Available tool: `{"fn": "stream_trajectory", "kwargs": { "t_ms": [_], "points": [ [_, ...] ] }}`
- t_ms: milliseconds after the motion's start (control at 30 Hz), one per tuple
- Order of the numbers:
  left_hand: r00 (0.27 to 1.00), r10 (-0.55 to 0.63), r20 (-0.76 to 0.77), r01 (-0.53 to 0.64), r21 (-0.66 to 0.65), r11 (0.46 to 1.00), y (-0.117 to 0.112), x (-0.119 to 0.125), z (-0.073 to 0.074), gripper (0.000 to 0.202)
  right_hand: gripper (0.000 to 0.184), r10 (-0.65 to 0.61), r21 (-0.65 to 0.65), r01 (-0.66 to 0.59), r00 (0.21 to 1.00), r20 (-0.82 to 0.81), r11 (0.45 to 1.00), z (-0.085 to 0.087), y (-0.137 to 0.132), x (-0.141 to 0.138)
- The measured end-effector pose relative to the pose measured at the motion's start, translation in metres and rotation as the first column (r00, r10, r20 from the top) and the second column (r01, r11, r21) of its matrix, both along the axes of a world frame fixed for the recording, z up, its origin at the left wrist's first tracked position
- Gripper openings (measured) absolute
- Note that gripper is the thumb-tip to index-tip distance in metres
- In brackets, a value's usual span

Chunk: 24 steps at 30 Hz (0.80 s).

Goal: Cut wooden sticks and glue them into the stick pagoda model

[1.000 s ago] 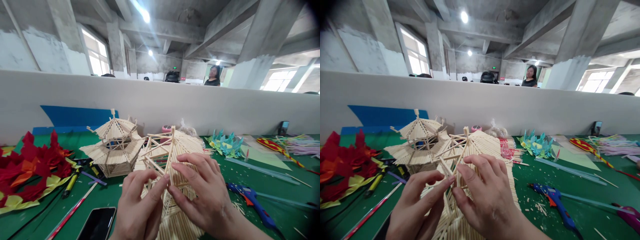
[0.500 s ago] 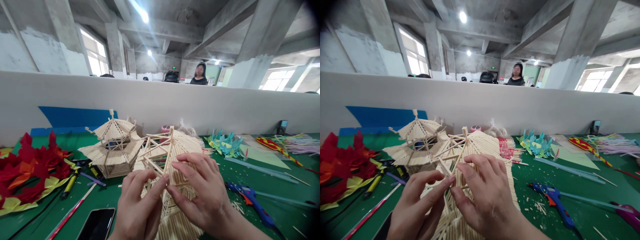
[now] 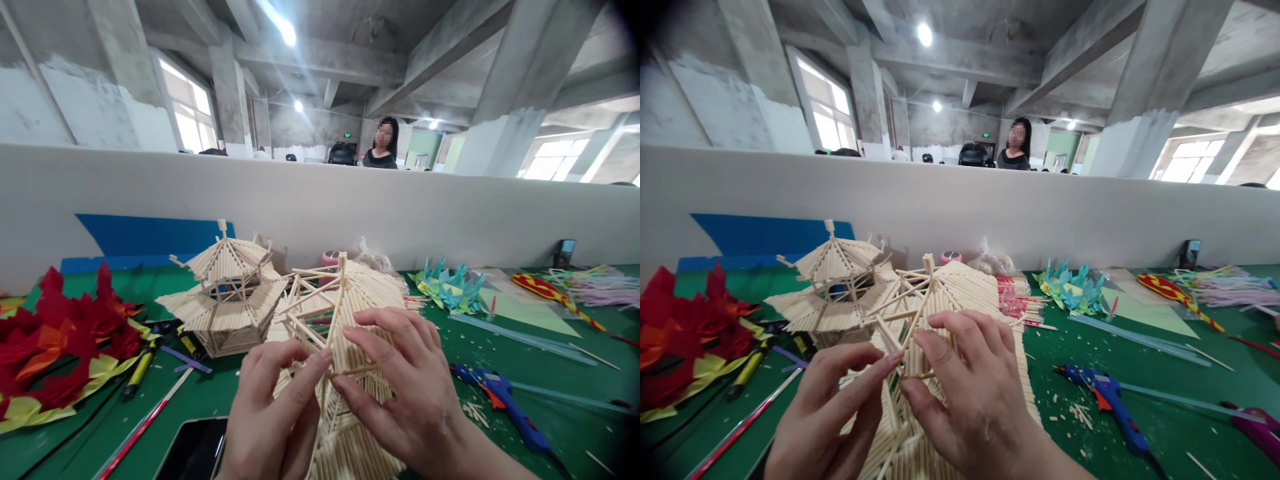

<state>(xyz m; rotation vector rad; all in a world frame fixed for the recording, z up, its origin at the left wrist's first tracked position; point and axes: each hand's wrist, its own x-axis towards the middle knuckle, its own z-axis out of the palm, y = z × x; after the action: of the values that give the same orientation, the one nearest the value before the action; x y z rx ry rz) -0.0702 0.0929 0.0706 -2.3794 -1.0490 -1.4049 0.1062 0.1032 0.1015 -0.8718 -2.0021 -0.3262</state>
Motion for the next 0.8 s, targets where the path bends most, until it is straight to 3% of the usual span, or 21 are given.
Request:
{"fn": "stream_trajectory", "kwargs": {
  "t_ms": [133, 800],
  "points": [
    [0.998, 0.012, -0.059, -0.01, 0.032, 0.999, 0.0034, 0.0002, -0.0019, 0.042, 0.028, -0.003, -0.002, 0.003, 1.0, -0.003, 1.0, 0.0009, 0.0017, -0.0014],
    [0.996, 0.053, -0.077, -0.048, 0.064, 0.997, 0.006, -0.0017, -0.0056, 0.041, 0.027, 0.008, 0.025, -0.007, 1.0, -0.024, 1.0, 0.001, 0.0027, -0.0016]
  ]
}}
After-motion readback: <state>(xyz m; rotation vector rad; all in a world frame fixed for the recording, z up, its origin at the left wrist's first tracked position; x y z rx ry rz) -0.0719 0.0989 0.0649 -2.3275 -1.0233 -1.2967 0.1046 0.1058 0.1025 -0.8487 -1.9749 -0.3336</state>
